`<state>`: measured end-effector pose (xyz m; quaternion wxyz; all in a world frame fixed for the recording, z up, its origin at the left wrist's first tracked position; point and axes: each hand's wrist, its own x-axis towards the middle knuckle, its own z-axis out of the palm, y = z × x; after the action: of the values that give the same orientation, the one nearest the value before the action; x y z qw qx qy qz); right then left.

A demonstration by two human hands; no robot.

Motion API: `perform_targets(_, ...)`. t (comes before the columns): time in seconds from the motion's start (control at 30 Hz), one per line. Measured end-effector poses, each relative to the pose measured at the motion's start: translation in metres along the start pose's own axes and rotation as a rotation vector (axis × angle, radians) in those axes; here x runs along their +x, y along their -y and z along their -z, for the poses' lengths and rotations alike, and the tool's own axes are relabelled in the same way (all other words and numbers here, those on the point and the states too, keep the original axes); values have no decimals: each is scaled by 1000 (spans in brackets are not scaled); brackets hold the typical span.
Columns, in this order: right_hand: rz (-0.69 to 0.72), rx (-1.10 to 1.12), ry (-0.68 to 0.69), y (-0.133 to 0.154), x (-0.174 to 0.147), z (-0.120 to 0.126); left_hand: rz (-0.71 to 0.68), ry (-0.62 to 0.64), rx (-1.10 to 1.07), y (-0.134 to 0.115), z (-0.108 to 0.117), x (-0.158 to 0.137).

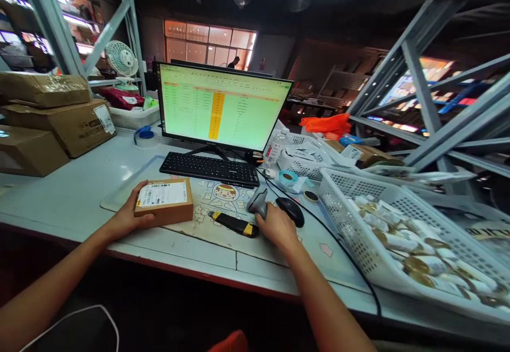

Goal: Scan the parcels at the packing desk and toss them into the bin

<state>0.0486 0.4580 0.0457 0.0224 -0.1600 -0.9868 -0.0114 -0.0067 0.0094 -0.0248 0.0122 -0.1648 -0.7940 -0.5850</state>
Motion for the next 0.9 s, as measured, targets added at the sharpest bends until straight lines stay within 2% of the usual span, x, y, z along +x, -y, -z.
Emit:
perform_targets(0.13, 97, 56, -213, 22, 38, 30, -4, 9, 13, 1, -2, -1)
perform_targets(0.17, 149, 69, -212, 31, 53, 34, -6, 7, 23, 0, -1, 0)
perform_targets(0.23, 235, 64, -77, 51, 85, 35, -6, -2, 34, -3, -1, 0)
perform_targets(0.3, 262, 43, 43, 67, 111, 29, 6, -5, 28, -4, -1, 1)
perform_targets(0.4, 210, 16, 58, 81, 131, 15, 14, -2, 20, -3, -1, 0)
perform_targets(0.53, 188, -22, 124, 83, 135, 4, 19, 22, 48, 2, 1, 0)
perform_targets(0.73, 215, -15, 154, 96, 136, 9, -31, 0, 65, 6, -1, 1)
perform_targets(0.83, 262, 14, 176, 103, 121, 16, -32, -39, 89, 2, -2, -1)
perform_targets(0.9, 335, 48, 169, 102, 97, 21, -19, -68, 82, -6, 2, 0)
